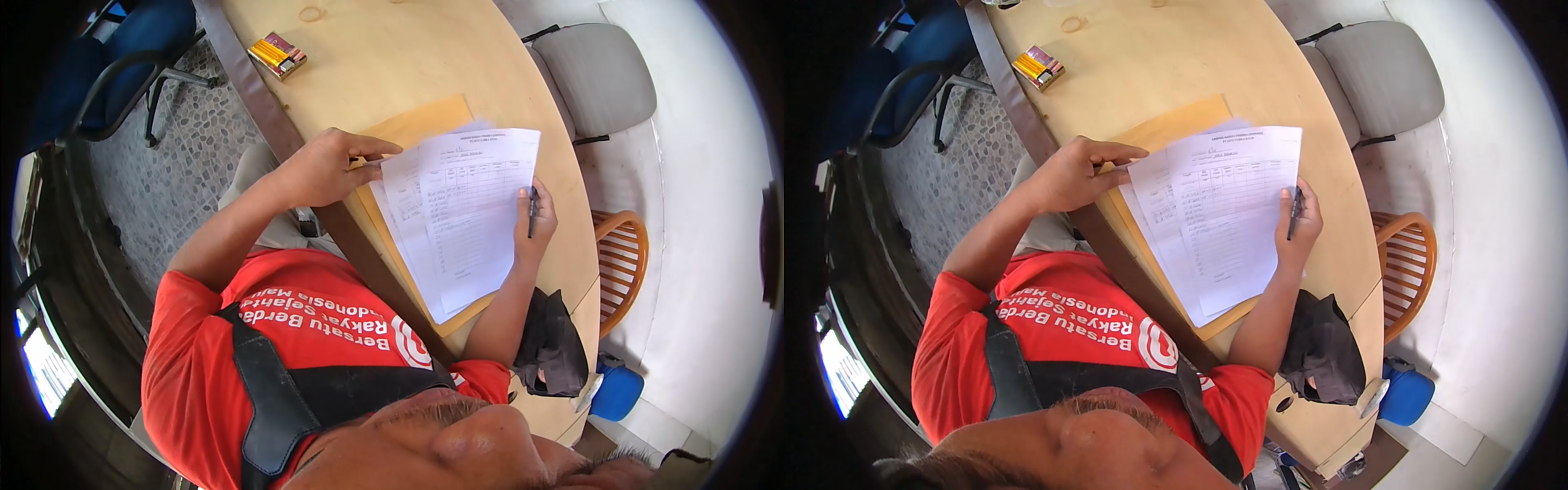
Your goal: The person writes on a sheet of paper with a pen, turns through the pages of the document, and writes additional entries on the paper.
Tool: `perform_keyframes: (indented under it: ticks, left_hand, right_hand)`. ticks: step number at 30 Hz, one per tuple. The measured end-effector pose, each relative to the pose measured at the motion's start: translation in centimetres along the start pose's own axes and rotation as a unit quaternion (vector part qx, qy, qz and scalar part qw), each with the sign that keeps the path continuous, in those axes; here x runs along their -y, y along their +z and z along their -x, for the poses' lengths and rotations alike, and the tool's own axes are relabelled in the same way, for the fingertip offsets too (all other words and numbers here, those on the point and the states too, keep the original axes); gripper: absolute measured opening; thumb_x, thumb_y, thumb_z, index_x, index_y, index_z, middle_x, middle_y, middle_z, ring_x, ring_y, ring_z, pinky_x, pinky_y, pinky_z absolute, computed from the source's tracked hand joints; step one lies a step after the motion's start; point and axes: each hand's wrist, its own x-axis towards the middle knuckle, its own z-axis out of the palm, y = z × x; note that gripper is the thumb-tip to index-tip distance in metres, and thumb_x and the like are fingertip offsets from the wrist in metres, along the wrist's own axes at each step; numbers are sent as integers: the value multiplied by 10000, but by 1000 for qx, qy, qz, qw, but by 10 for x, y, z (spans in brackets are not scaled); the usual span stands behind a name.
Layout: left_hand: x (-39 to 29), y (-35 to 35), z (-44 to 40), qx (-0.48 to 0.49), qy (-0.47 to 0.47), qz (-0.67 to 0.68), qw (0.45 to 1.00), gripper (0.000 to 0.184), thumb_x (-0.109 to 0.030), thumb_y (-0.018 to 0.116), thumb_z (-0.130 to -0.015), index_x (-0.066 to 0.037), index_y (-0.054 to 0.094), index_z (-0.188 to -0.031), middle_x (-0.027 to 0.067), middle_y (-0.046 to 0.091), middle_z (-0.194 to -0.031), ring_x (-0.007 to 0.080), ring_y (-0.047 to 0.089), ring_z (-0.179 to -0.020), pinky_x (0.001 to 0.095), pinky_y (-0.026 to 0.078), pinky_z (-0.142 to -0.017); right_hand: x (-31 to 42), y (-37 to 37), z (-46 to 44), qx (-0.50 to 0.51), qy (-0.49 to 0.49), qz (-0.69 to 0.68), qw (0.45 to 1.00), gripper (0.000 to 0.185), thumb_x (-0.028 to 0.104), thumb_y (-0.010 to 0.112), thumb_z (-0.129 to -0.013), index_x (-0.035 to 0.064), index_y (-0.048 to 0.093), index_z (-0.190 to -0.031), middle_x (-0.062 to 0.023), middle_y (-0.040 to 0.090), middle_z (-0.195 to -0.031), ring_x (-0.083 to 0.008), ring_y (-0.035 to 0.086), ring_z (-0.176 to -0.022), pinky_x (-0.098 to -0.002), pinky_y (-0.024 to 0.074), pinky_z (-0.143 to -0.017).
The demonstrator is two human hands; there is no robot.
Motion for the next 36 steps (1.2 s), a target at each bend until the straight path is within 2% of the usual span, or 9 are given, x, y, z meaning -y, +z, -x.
perform_keyframes:
  ticks: [2, 6, 9, 11, 17, 23, 29, 32, 36]
  left_hand:
    - [1, 0, 0, 37, 35, 104, 993, 469, 11, 667, -874, -82, 696, -1333, 195, 768, -1037, 305, 742, -967, 405, 577, -913]
    - [-4, -5, -1, 53, 29, 83, 995, 476, 14, 653, -865, -95, 702, -1325, 204, 762, -1059, 319, 742, -961, 396, 579, -912]
    - [-9, -1, -3, 19, 20, -11, 1000, 458, -15, 676, -855, -115, 718, -1300, 183, 757, -1095, 333, 738, -944, 392, 586, -888]
    - [0, 6, -6, -15, 73, -126, 989, 401, -74, 716, -859, -133, 741, -1255, 139, 751, -1112, 338, 730, -910, 411, 592, -843]
    - [-3, 12, -14, -64, 190, -207, 957, 290, -195, 759, -881, -149, 764, -1168, 68, 737, -1048, 294, 732, -845, 420, 584, -729]
    - [-24, 9, -25, -24, 209, -319, 924, 272, -239, 750, -911, -160, 767, -1171, 86, 733, -998, 300, 707, -720, 418, 552, -653]
    - [-27, 15, -40, 29, 164, -258, 952, 373, -295, 744, -932, -156, 732, -1278, 119, 724, -773, 355, 689, -727, 462, 533, -666]
    - [-39, 16, -44, 82, 94, -202, 971, 340, -272, 742, -948, -129, 747, -1256, 137, 749, -814, 361, 702, -760, 458, 554, -711]
    - [-30, 25, -55, 70, 152, -127, 978, 261, -210, 737, -953, -85, 779, -1178, 164, 776, -927, 311, 739, -824, 405, 581, -783]
  right_hand:
    - [1, 6, 1, 38, -8, -18, 999, 364, 104, 686, -1013, -108, 618, -1302, -102, 711, -1102, -135, 654, -991, -257, 514, -890]
    - [-10, 12, 2, 6, -8, 7, 1000, 358, 109, 689, -1010, -99, 630, -1296, -117, 723, -1071, -143, 674, -971, -270, 535, -876]
    - [-10, 15, 4, -13, -16, 29, 999, 352, 111, 685, -1011, -98, 634, -1290, -132, 733, -1081, -148, 686, -972, -282, 550, -868]
    - [-8, 18, 5, -17, -21, 40, 999, 349, 113, 683, -1013, -95, 636, -1289, -135, 738, -1080, -153, 693, -970, -286, 555, -867]
    - [-10, 22, 10, -34, -38, 51, 997, 340, 126, 679, -1016, -79, 647, -1285, -143, 751, -1071, -168, 712, -974, -295, 564, -865]
    - [-6, 22, 12, -40, -24, 60, 997, 340, 135, 683, -1016, -76, 653, -1280, -132, 752, -1063, -165, 708, -959, -292, 559, -850]
    - [-12, 21, 12, -41, -34, 34, 998, 334, 136, 678, -1023, -83, 652, -1274, -127, 750, -1072, -157, 700, -954, -287, 554, -845]
    - [-9, 18, 9, -45, -27, 20, 998, 331, 129, 665, -1033, -90, 643, -1280, -138, 747, -1095, -162, 700, -983, -290, 553, -872]
    - [9, 3, 5, -74, -17, 9, 997, 327, 109, 645, -1045, -98, 625, -1297, -157, 740, -1129, -181, 699, -1043, -299, 544, -940]
